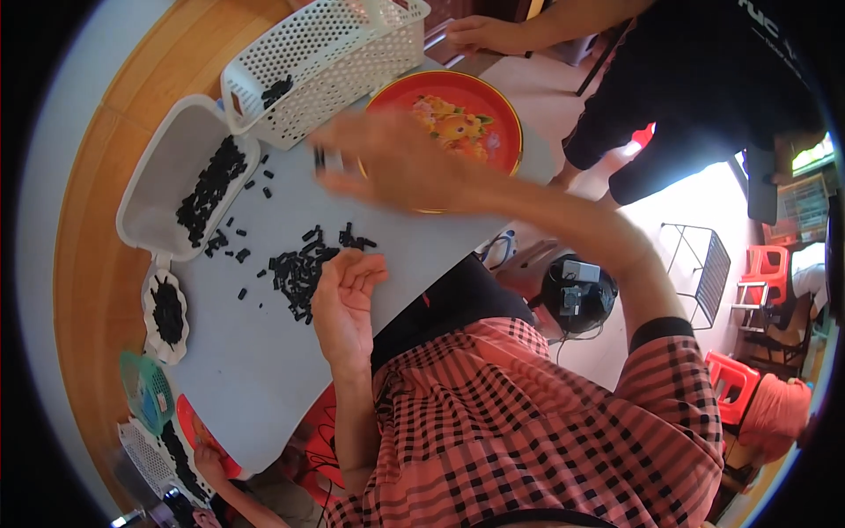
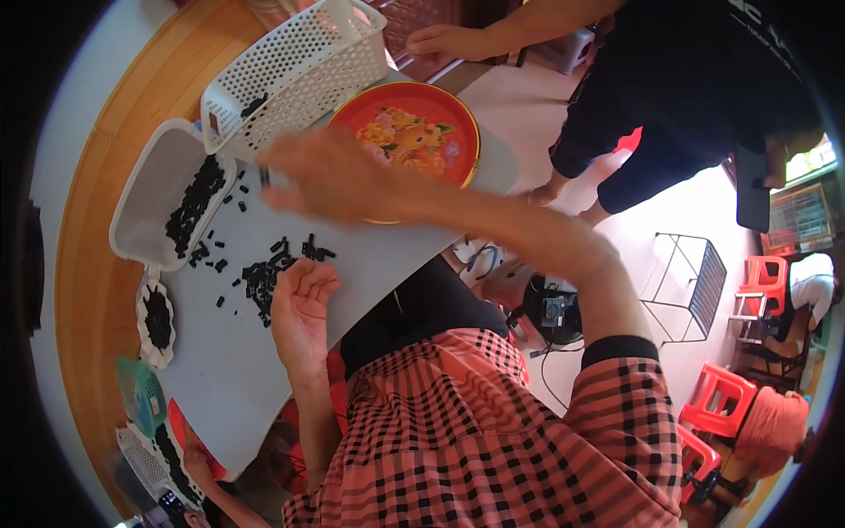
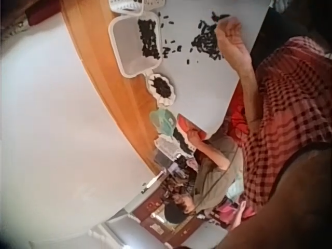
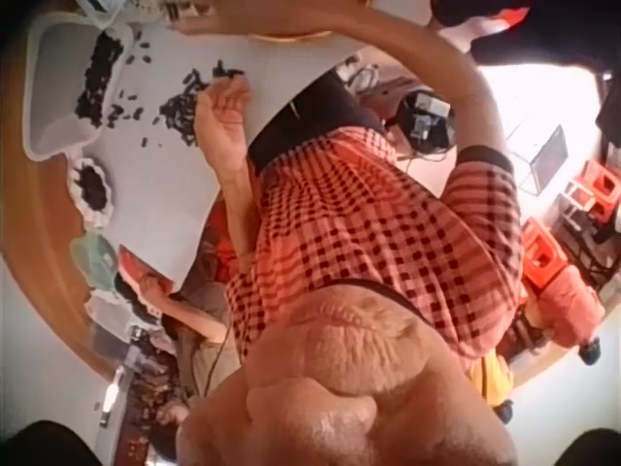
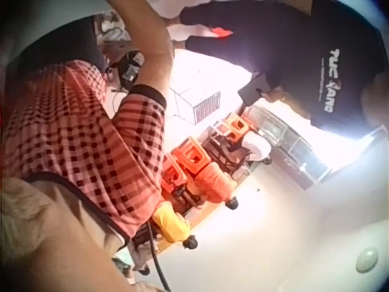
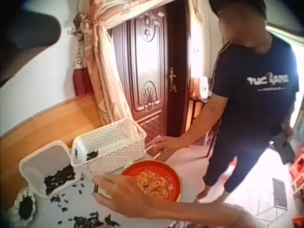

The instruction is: The person sorts small black plastic parts by hand, inspecting them on a table and placing them into different containers, including a red tray and a white container.

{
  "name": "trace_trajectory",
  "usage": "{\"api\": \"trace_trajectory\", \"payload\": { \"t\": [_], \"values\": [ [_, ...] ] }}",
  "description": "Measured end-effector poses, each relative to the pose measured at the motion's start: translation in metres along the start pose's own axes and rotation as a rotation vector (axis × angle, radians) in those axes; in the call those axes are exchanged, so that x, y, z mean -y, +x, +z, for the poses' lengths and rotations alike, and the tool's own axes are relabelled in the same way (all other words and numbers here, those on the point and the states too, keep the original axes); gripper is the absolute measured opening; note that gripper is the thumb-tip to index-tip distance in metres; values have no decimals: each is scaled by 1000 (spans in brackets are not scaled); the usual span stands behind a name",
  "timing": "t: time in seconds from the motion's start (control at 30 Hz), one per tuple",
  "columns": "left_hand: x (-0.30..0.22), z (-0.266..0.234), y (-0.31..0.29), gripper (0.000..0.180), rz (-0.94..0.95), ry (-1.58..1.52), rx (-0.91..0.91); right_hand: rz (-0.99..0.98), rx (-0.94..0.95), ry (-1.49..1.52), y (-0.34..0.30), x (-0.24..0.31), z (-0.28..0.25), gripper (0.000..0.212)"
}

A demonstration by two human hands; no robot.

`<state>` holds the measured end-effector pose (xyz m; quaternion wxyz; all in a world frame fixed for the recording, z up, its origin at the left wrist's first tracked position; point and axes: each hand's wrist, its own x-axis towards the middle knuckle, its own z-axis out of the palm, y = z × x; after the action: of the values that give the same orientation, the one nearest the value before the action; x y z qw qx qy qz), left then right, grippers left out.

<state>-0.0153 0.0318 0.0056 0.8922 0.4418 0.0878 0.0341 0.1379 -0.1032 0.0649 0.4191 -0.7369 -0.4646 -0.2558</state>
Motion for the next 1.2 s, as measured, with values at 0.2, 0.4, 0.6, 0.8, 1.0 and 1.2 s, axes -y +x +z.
{"api": "trace_trajectory", "payload": {
  "t": [0.2,0.4,0.6,0.8,1.0,1.2],
  "values": [
    [4,15,-14,31,-31,23,20,59,48,-237,93,-58,-29,30],
    [11,8,-6,28,-53,49,38,241,249,-80,23,-49,-24,17],
    [16,11,-2,28,-61,82,106,259,618,-127,-34,-39,-45,8],
    [21,16,-2,27,-88,98,105,298,670,-132,-56,-31,-46,7],
    [18,10,-2,26,-71,111,109,342,529,-491,-64,-59,-44,17],
    [15,4,-4,24,-49,43,66,255,448,-207,-38,-21,-18,13]
  ]
}}
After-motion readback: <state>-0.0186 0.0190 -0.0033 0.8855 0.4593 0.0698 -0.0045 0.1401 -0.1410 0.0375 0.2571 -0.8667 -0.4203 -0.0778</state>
